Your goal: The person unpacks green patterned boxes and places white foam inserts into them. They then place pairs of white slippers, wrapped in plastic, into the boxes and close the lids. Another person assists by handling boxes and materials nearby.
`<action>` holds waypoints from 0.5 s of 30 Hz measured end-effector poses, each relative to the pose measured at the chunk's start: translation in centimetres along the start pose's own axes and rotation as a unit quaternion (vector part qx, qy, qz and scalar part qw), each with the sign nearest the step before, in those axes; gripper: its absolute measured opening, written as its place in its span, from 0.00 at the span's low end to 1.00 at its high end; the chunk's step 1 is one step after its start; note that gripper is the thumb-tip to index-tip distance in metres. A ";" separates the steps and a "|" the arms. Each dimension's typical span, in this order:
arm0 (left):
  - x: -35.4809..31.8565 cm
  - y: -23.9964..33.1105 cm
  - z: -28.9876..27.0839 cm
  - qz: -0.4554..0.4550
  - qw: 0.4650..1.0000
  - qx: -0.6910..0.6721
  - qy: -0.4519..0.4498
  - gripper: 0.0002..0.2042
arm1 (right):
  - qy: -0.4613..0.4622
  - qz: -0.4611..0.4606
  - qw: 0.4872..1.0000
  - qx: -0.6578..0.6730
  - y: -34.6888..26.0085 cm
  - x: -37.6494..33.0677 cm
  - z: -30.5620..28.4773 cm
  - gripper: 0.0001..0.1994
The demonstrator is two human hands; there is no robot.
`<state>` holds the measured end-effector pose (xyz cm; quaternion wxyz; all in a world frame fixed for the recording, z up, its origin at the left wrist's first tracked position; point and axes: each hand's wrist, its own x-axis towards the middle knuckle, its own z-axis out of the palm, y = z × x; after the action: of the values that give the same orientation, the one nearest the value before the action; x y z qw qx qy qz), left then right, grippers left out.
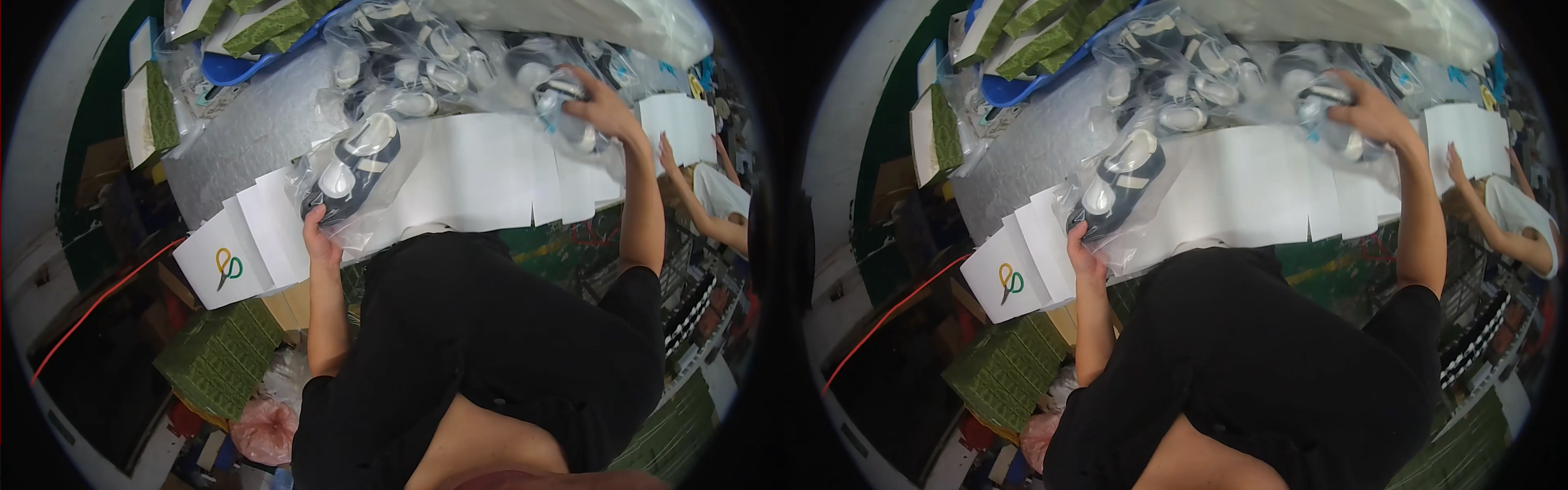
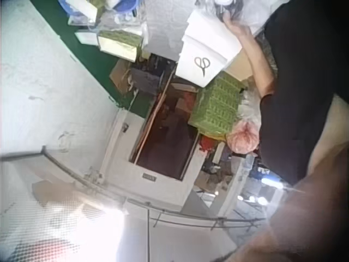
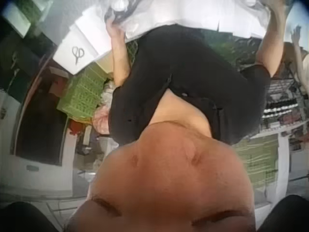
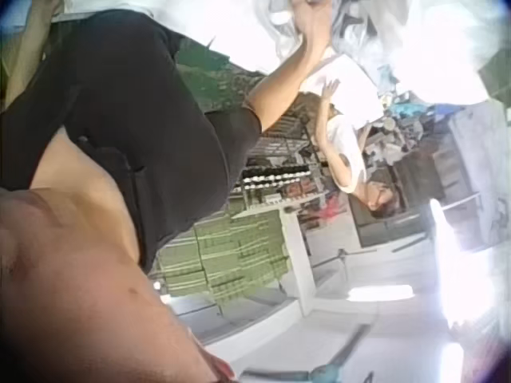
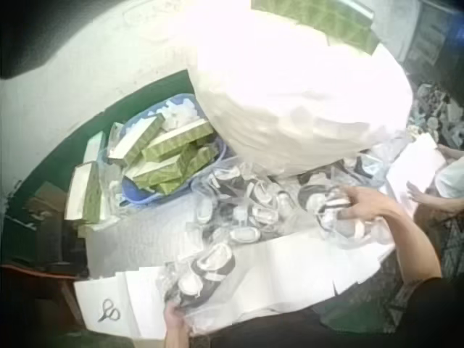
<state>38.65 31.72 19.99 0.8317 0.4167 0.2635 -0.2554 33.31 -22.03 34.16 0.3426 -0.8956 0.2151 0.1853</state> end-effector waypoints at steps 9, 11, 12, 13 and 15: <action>0.8 -11.3 1.3 0.417 0.561 0.707 -0.108 0.38 | 0.091 0.063 0.990 -0.084 -4.5 -4.8 31.1 0.42; 1.8 -11.6 0.5 0.399 0.403 0.806 -0.172 0.38 | 0.118 -0.033 0.977 -0.176 -4.7 -5.7 34.5 0.44; 1.9 -11.8 -0.1 0.372 0.379 0.823 -0.201 0.38 | 0.084 -0.032 0.982 -0.165 -4.8 -6.8 34.6 0.46; 2.0 -12.0 -0.7 0.344 0.355 0.838 -0.230 0.38 | 0.027 -0.021 0.985 -0.170 -4.7 -7.9 35.0 0.45; 3.0 -12.4 -1.3 0.340 0.311 0.845 -0.271 0.31 | -0.084 0.002 0.980 -0.183 -4.1 -9.7 35.5 0.42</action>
<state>32.56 25.67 10.41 0.0644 0.8530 -0.5008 -0.1321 20.73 7.85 16.22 0.1896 -0.9240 0.1501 0.2964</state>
